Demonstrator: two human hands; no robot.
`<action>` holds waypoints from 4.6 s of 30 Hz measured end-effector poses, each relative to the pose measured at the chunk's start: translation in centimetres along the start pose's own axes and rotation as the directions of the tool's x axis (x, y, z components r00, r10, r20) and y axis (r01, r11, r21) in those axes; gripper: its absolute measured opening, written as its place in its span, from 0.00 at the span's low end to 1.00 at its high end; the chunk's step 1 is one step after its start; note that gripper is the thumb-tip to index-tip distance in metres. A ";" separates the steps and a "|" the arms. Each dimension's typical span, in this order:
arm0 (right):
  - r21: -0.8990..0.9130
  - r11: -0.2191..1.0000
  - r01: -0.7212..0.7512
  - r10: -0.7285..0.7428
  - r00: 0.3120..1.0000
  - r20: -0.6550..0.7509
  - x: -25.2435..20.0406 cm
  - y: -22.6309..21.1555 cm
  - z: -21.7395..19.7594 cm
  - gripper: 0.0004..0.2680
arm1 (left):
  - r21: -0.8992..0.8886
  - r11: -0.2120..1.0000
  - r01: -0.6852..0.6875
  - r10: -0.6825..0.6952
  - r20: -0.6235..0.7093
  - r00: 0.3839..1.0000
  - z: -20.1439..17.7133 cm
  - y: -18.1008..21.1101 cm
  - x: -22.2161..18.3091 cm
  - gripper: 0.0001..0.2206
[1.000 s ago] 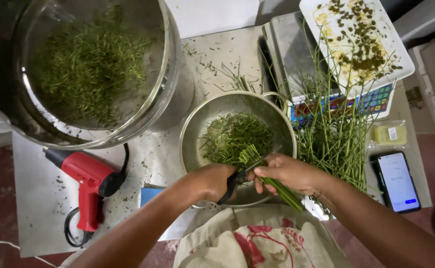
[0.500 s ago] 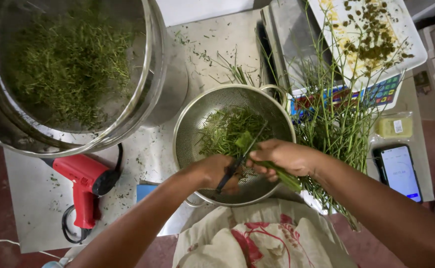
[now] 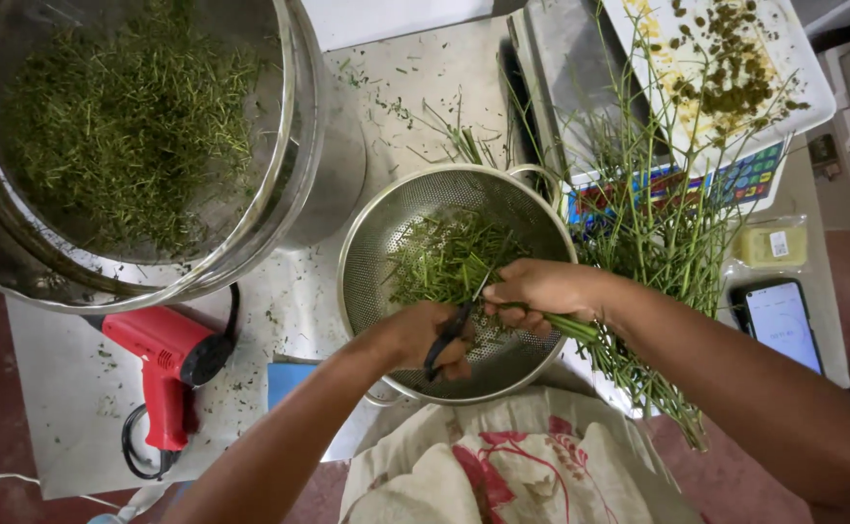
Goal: Trimming the leafy parts of green stalks into a metal bowl using scissors
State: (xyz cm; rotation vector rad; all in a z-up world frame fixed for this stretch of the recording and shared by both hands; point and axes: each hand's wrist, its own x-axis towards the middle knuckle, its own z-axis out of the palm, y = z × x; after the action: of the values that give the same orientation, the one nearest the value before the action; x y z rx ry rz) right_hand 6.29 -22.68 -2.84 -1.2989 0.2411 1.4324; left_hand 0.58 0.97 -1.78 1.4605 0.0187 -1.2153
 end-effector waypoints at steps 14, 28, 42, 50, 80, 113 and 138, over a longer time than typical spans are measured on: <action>-0.415 0.910 -0.022 0.003 0.999 -0.046 0.4 -2.9 0.2 0.11 | -0.125 0.984 -0.127 0.113 -0.113 0.987 1.3 -1.4 0.9 0.04; -0.630 0.775 -0.048 -0.052 0.989 -0.139 3.8 -1.6 -0.7 0.11 | 0.063 0.988 -0.139 0.146 -0.124 0.982 0.0 -5.4 3.2 0.07; -0.955 0.296 -0.001 -0.109 0.993 -0.035 9.3 1.6 -1.7 0.14 | -0.445 0.895 -0.025 0.010 -0.036 0.999 -0.4 -8.9 7.4 0.14; -0.991 0.069 -0.112 -0.146 0.982 -0.121 10.1 1.2 -1.9 0.13 | -0.622 0.781 -0.058 0.038 -0.046 0.998 -0.1 -8.3 6.4 0.10; 0.123 0.857 0.500 -0.461 0.851 -0.252 -7.0 6.7 9.1 0.09 | 0.630 0.773 0.067 0.227 -0.375 0.899 7.4 10.6 -7.5 0.25; 0.225 0.580 0.783 -0.741 0.622 -0.254 -6.9 9.1 9.4 0.33 | 0.530 0.847 -0.043 0.260 -0.342 0.903 8.9 10.6 -6.2 0.29; 0.270 0.892 0.363 -0.282 0.912 -0.297 -6.9 7.4 9.5 0.07 | 0.326 0.938 0.117 0.085 -0.546 0.834 6.7 10.3 -8.6 0.32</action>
State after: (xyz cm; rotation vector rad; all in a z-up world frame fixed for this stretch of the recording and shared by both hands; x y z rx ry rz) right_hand -6.60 -22.13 2.47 -1.1820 0.3881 0.8989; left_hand -1.29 -2.13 12.78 2.0968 0.2220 -0.7878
